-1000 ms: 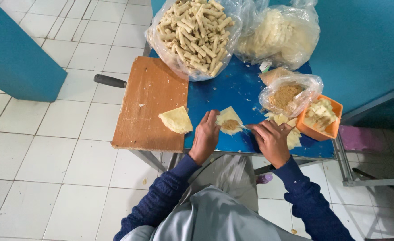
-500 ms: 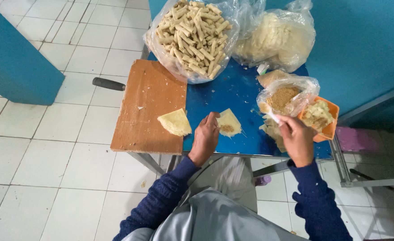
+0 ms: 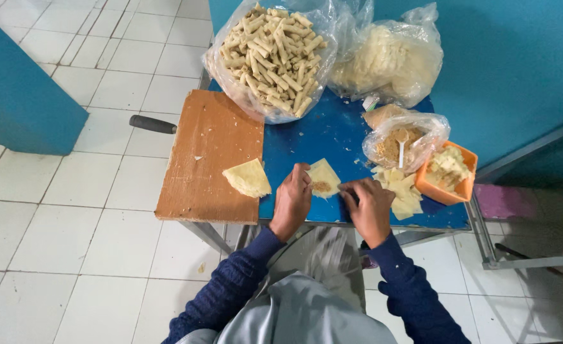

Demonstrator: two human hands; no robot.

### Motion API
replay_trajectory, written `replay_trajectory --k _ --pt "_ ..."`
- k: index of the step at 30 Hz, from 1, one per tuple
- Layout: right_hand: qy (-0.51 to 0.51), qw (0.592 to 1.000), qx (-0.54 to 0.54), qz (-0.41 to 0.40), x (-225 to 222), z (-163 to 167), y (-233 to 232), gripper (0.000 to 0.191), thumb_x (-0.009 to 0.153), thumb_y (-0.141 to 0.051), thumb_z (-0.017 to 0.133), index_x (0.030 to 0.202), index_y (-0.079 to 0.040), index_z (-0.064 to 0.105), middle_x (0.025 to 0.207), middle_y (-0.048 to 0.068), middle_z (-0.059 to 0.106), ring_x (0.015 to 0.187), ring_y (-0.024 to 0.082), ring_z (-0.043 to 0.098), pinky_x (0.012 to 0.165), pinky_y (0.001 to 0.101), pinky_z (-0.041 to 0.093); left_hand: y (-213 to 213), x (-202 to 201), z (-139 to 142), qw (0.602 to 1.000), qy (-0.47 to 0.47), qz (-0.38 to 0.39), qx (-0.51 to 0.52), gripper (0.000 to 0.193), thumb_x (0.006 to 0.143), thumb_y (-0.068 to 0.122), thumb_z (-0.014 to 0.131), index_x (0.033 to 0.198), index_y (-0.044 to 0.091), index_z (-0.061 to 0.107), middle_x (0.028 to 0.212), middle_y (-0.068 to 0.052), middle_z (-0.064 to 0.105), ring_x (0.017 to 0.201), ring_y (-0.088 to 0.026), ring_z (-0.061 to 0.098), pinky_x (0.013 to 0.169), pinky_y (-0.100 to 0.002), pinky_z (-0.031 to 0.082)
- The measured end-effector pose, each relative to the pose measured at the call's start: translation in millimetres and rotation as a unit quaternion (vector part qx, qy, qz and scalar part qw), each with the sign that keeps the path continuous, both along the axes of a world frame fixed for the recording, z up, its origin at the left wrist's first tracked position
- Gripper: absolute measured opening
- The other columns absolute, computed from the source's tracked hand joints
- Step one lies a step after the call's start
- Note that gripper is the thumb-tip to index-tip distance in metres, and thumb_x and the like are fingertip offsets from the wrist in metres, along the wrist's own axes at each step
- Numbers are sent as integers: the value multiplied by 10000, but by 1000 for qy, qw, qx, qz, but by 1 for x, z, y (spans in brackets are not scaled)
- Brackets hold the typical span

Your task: The person sits at a small table and rolls flat dough pieces by hand into tight cylinders, placing each finished roll onto a growing pile beside a large bag of completed rolls. They occasionally use a spoon to scoop brown powder from a plastic bag and work pieces of dough from an orange container.

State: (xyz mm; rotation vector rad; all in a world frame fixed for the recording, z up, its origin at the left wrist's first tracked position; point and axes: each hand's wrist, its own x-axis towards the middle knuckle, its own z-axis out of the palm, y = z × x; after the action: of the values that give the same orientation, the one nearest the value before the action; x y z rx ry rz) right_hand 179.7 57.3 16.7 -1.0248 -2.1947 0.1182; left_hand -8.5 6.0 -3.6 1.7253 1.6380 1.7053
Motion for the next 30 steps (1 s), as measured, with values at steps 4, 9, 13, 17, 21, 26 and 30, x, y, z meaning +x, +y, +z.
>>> replay_trajectory --k 4,9,13,17,21,26,30 --pt "-27 998 45 -35 -7 -6 -4 154 835 -199 780 979 -153 747 923 32 677 905 287 623 760 471 386 -2 0 1 1000 -8 -15 1 359 851 -102 606 1176 17 509 871 -138 590 817 -379 628 692 -446 504" --pt "6 999 9 -33 -7 -19 1 105 891 -215 766 962 -149 727 937 8 687 924 262 630 801 462 390 -1 -1 2 999 -19 -23 -10 376 845 -109 601 1194 13 528 835 -129 586 803 -360 633 696 -436 507" --pt "31 999 -34 5 -6 -26 4 90 932 -197 741 1011 -153 739 1030 -1 734 993 242 655 833 431 426 -1 0 2 999 -33 -32 -27 386 847 -101 614 1209 8 541 831 -125 580 766 -333 629 691 -418 519" --pt "28 998 -19 44 -6 -24 3 165 953 -161 708 1112 -152 752 1102 7 745 1027 234 656 869 417 434 7 0 0 998 -28 -44 -37 409 830 -96 626 1216 12 543 843 -123 608 801 -327 653 699 -419 521" --pt "-9 999 16 43 -12 -16 -2 173 909 -177 732 1077 -144 757 1047 1 746 986 221 650 849 434 372 10 -2 -3 997 -29 -59 -43 392 830 -95 656 1189 21 549 907 -143 633 850 -335 669 728 -414 537" --pt "-29 997 52 53 -13 -9 -3 130 913 -203 741 1019 -127 739 993 1 719 968 217 631 869 437 336 4 -6 -1 993 4 -99 -58 472 744 -35 784 1148 15 545 1038 -174 616 940 -362 654 776 -432 533" --pt "-26 997 59 50 -14 -13 3 75 935 -195 729 963 -126 729 953 0 717 945 219 634 863 442 336 2 -8 -1 991 61 -110 -36 424 716 -2 797 1080 -6 581 1078 -188 598 1041 -418 585 835 -470 502"
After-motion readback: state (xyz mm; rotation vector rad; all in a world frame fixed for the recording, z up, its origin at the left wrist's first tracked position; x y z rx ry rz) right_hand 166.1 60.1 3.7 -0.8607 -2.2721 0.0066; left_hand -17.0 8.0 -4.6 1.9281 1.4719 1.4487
